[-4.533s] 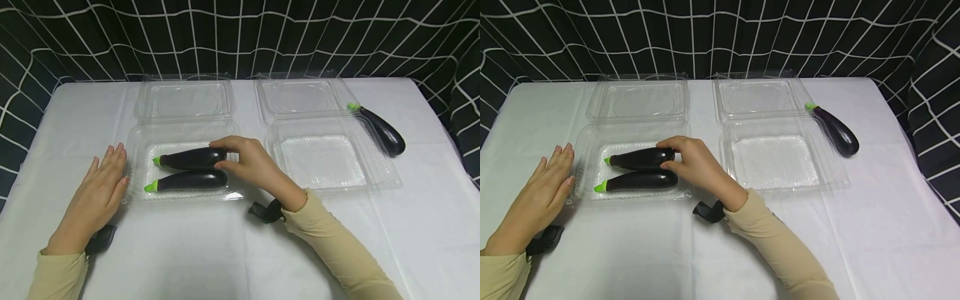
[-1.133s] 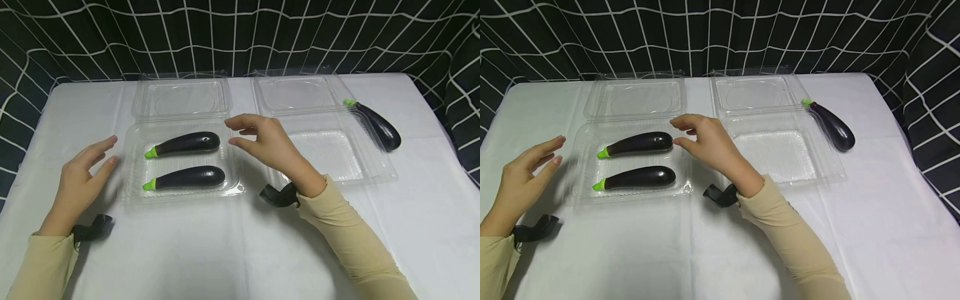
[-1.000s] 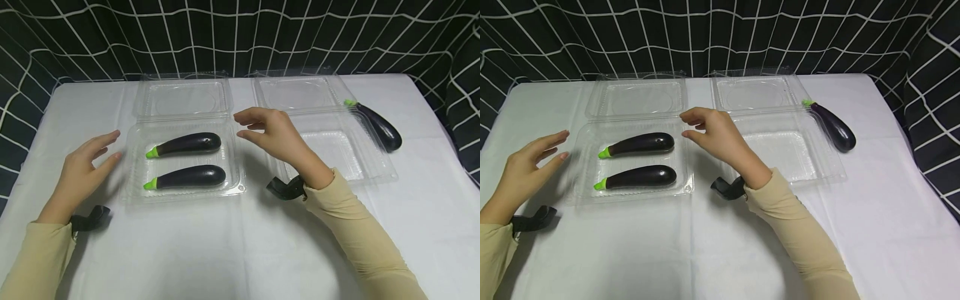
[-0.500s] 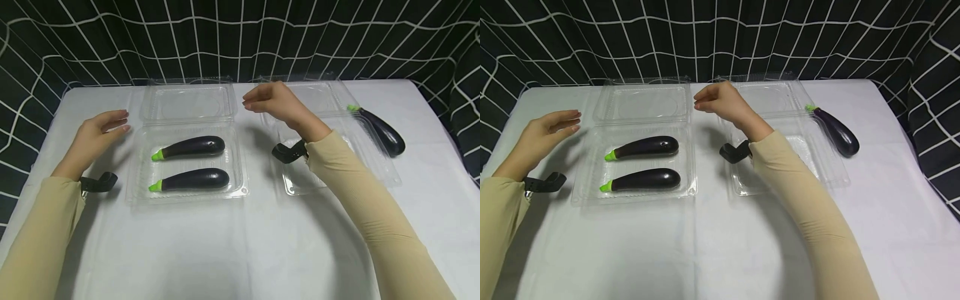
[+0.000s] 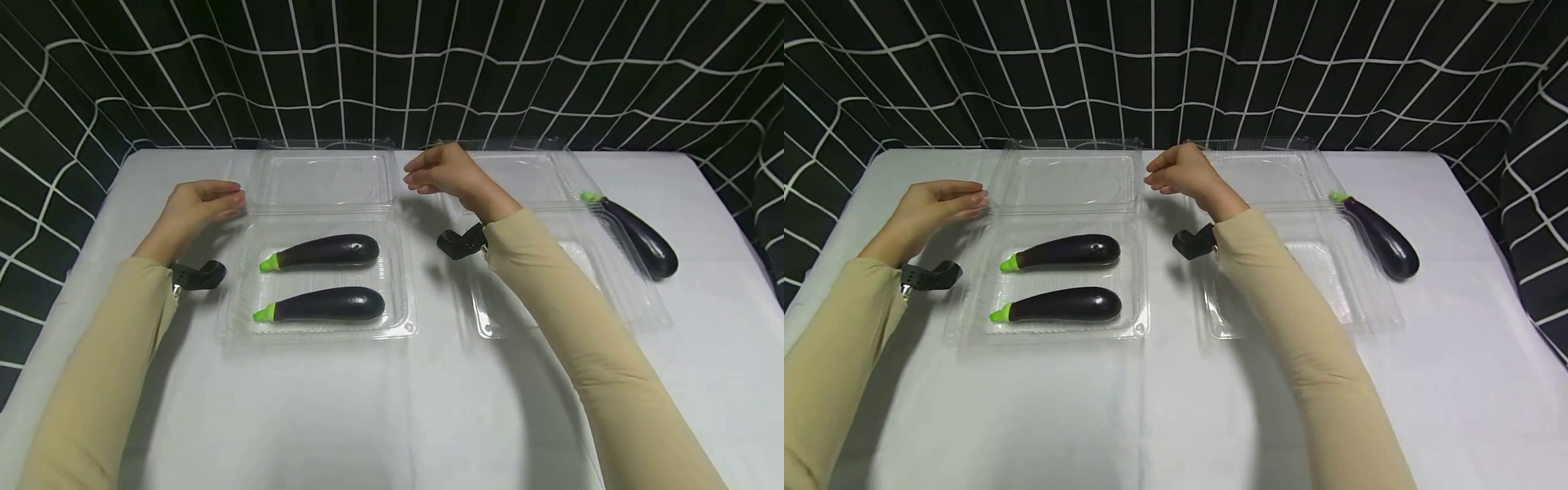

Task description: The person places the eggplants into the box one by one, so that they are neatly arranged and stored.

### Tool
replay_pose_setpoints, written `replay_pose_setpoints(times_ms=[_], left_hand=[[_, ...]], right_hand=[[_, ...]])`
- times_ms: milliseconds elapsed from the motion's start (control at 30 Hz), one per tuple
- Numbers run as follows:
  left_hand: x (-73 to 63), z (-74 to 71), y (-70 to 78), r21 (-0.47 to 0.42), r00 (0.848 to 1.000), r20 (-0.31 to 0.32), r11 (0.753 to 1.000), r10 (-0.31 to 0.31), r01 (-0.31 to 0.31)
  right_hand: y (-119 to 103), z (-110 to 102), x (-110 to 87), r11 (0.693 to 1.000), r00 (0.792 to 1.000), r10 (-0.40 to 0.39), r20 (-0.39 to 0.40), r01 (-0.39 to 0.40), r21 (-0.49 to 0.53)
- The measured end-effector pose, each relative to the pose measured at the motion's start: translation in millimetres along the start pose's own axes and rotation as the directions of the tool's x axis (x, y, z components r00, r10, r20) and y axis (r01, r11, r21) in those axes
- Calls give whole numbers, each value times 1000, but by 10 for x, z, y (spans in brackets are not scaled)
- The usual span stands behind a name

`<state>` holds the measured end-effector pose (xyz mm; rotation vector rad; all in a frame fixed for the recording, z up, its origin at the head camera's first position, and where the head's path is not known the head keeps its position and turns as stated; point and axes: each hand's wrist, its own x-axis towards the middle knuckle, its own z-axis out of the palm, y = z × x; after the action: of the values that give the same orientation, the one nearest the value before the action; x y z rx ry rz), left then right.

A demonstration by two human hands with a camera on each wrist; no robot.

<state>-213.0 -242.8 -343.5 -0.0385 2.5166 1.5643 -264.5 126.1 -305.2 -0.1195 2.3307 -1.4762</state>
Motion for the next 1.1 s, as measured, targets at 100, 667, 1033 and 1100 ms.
replay_pose_setpoints(times_ms=[100,667,1033,1100], left_hand=[[28,26,1,-67,1000,5,998,-2,3],[164,96,1,-339,997,69,940,-21,43],[134,68,37,-412,999,49,910,-12,31],[134,67,48,-428,999,46,903,-10,29]], right_hand=[[10,-3,21,999,1000,20,1,-20,-46],[97,61,62,999,999,51,1,-51,-13],[92,115,70,999,998,41,-48,-41,2],[98,116,72,999,998,37,-60,-36,21]])
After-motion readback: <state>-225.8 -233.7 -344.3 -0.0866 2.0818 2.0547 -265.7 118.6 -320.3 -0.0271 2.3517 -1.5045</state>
